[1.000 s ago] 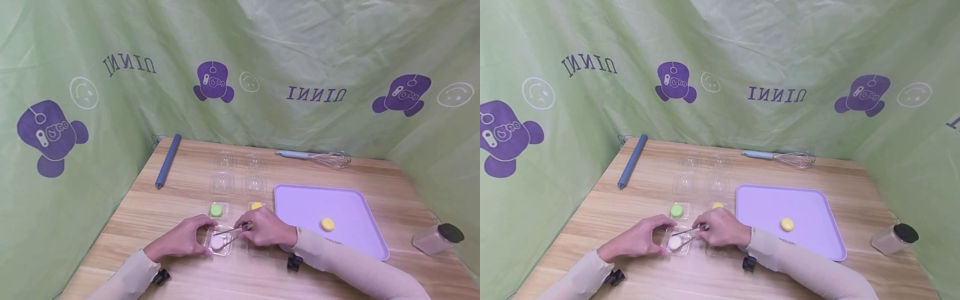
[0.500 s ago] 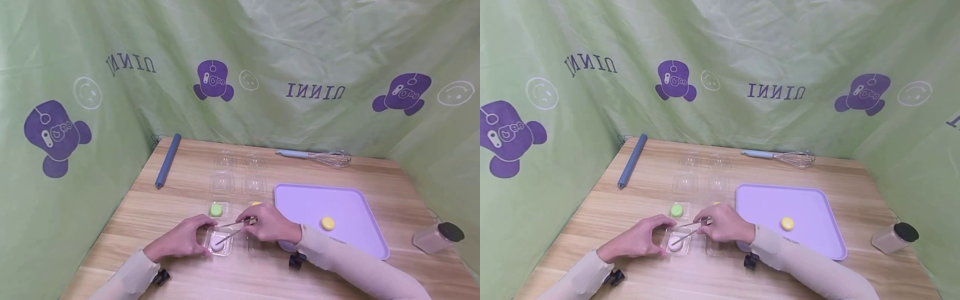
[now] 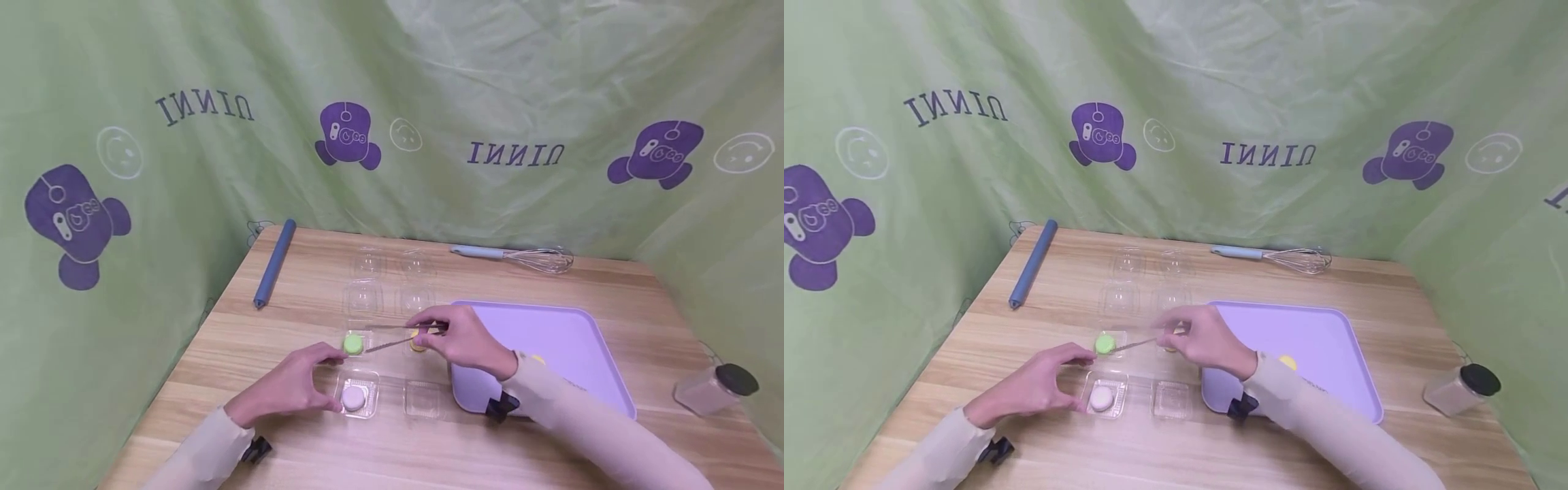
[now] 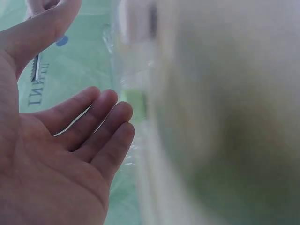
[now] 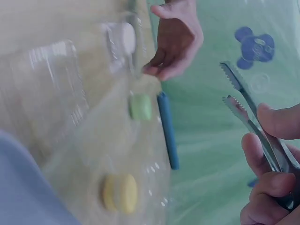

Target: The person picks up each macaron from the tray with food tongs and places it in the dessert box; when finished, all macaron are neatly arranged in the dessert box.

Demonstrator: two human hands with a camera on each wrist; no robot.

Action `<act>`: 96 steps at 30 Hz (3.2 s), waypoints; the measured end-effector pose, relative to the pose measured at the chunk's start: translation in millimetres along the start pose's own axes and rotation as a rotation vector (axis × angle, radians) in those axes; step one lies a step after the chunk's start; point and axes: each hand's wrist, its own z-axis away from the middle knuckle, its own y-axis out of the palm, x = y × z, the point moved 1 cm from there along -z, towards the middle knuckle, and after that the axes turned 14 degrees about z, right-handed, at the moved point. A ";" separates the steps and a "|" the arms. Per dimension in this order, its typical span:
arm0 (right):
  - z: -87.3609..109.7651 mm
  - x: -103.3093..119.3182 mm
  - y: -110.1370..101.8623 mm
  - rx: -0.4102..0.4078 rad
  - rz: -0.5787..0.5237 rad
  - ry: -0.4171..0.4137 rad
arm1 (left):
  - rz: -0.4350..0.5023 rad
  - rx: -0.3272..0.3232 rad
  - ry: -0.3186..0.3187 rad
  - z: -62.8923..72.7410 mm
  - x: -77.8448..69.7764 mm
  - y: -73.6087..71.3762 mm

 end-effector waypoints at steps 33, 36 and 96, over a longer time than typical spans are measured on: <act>103.6 -98.7 -128.1 -0.266 -0.059 0.399 | -0.155 0.161 0.034 -60.4 -69.6 50.9; 120.1 -109.2 -132.0 -0.220 -0.024 0.442 | -0.167 0.177 0.027 -60.8 -68.6 54.9; 176.7 -157.5 -117.8 0.126 0.317 0.602 | -0.230 0.205 0.071 -65.0 -60.6 73.8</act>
